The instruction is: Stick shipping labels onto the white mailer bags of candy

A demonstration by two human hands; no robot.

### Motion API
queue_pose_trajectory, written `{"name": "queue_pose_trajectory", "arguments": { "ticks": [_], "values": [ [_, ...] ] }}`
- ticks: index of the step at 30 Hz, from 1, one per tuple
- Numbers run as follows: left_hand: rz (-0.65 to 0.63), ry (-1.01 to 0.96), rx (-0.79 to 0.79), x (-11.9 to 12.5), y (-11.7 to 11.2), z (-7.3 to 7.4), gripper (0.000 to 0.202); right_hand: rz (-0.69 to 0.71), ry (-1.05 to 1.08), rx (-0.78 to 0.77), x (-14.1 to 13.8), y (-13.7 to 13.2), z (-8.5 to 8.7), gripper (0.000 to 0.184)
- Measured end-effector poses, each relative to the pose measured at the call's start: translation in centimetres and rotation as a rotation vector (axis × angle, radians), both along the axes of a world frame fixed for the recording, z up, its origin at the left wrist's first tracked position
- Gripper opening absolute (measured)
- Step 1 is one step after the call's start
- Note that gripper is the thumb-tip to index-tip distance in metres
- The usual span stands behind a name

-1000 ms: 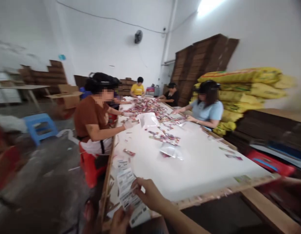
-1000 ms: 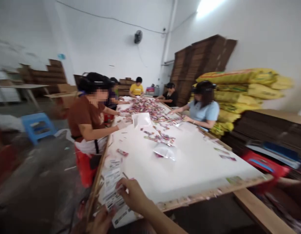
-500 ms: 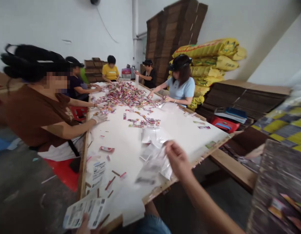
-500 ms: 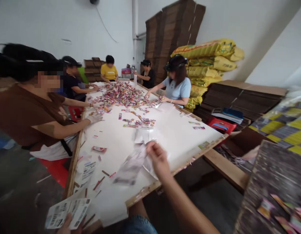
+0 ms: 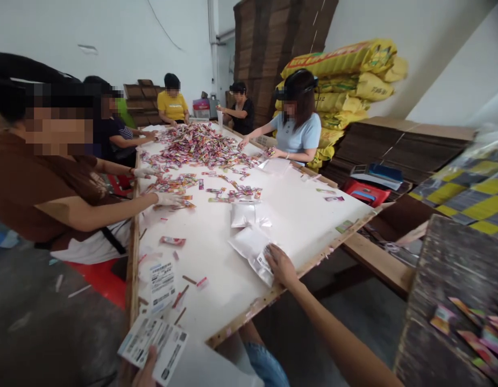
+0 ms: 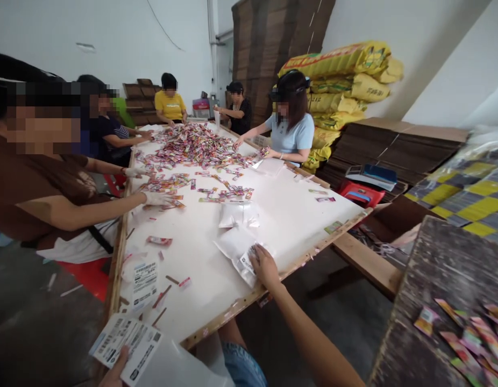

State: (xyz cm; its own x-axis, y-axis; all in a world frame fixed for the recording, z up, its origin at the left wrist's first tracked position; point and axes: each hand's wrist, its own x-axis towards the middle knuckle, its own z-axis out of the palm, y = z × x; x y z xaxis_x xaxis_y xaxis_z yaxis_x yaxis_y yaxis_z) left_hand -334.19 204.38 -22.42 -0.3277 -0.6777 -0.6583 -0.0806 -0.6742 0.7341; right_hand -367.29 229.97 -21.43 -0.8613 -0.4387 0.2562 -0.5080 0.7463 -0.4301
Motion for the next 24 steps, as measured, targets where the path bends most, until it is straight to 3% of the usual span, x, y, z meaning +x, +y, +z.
{"name": "queue_pose_trajectory", "arguments": {
  "ticks": [4,6,9,12,15,17,19,21,23,24],
  "values": [
    [-0.081,0.015,0.100,-0.6,0.4,1.0,0.064,-0.060,-0.104,0.265,-0.7,-1.7,-0.7,0.109],
    [-0.100,0.034,0.089,-1.0,0.8,1.2,0.062,-0.070,-0.090,0.326,-0.5,-2.5,-1.1,0.125],
    [-0.110,0.053,0.004,-1.4,1.5,1.4,0.055,-0.078,-0.072,0.321,-0.3,-3.0,-1.3,0.127],
    [-0.122,0.061,-0.066,-1.3,2.0,1.6,0.048,-0.036,-0.139,0.337,-0.7,-2.8,-0.2,0.122],
    [-0.121,0.068,-0.116,-1.2,2.6,1.8,0.044,-0.019,-0.230,0.336,-0.4,-3.2,2.7,0.120],
    [-0.112,0.093,-0.143,-1.4,3.4,2.4,0.042,0.006,-0.167,0.179,1.5,-4.3,5.4,0.108],
    [-0.119,0.145,-0.202,-1.8,4.6,3.4,0.043,0.216,-0.186,-0.089,5.1,-5.9,8.2,0.090],
    [-0.167,0.212,-0.296,-2.2,5.7,4.8,0.045,0.593,-0.378,-0.306,9.5,-7.6,10.5,0.082],
    [-0.251,0.247,-0.376,-2.3,6.5,6.0,0.048,0.841,-0.487,-0.403,13.5,-8.8,11.8,0.063],
    [-0.284,0.256,-0.379,-2.2,6.7,6.5,0.049,0.879,-0.470,-0.426,15.1,-9.3,12.0,0.047]
  ]
}}
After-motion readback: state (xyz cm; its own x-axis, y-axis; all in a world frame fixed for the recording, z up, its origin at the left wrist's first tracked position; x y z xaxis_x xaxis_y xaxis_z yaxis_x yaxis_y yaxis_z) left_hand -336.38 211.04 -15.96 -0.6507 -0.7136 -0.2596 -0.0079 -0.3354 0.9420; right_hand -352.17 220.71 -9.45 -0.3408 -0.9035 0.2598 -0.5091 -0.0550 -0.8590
